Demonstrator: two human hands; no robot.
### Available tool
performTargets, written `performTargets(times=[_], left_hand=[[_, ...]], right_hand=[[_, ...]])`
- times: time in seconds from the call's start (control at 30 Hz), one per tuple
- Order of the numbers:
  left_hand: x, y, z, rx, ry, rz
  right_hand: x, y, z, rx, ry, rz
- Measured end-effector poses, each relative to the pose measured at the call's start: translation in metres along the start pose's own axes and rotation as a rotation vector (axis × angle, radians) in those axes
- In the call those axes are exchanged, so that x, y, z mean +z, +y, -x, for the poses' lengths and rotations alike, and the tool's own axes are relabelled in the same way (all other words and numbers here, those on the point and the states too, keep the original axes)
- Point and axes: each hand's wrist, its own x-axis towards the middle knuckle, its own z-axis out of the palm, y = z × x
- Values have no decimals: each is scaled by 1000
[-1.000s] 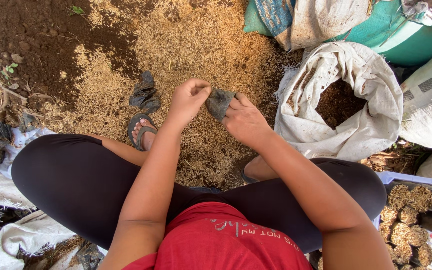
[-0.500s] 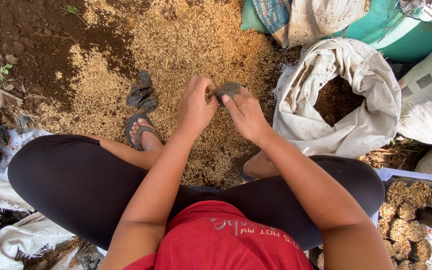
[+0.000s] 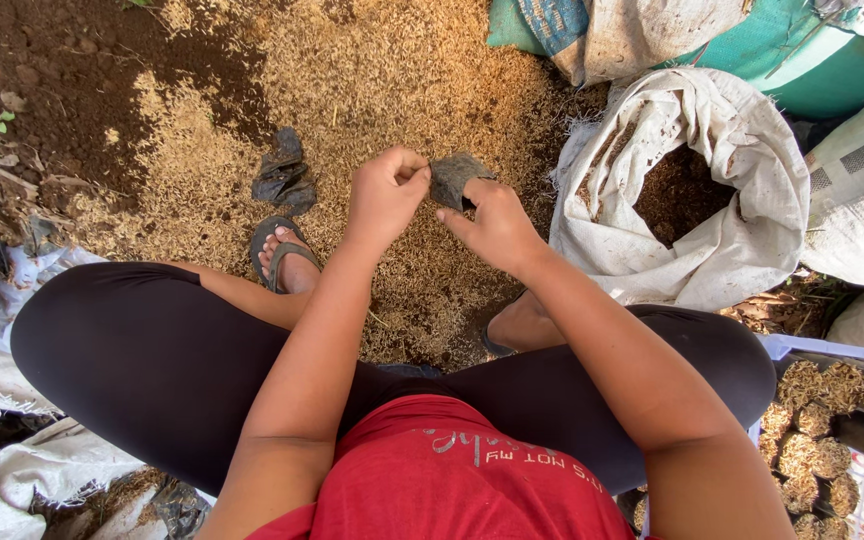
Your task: The person scoops a granular, sawdust-like material from a pile on the ground using a small black plastic bag. They fill the bag, fold it into a compact bundle, and place it into a white plastic crate. This process is repeated continuously.
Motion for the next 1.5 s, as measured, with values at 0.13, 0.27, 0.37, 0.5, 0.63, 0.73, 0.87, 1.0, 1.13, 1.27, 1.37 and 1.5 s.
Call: performTargets(times=[0.13, 0.27, 0.37, 0.5, 0.63, 0.73, 0.87, 1.0, 1.13, 1.27, 1.37, 1.5], left_hand=[[-6, -40, -8, -213, -111, 5], [-23, -105, -10, -319, 27, -164], [-31, -152, -6, -308, 173, -304], [-31, -183, 1, -273, 171, -306], [-26, -176, 1, -346, 53, -333], [-21, -162, -5, -203, 1, -374], [-15, -147, -5, -34, -93, -564], [-12, -143, -4, -102, -121, -822], [-11, -146, -7, -203, -118, -910], [-8, -151, -3, -195, -128, -913], [-8, -154, 1, -159, -108, -905], [-10, -159, 12, -138, -76, -883]], right_hand=[[29, 32, -14, 13, -40, 87], [117, 65, -49, 43, -124, 239], [195, 85, -70, -15, -146, 396], [251, 104, -77, -114, -84, 444], [231, 126, -75, -369, -80, 193], [178, 181, -94, -234, -48, -17], [101, 302, -111, 272, 240, -63], [77, 386, -117, 206, 408, 216], [109, 377, -118, 552, 262, 107], [155, 312, -92, 454, 217, 149], [162, 277, -71, 456, 210, -189], [153, 273, -58, 689, 393, -501]])
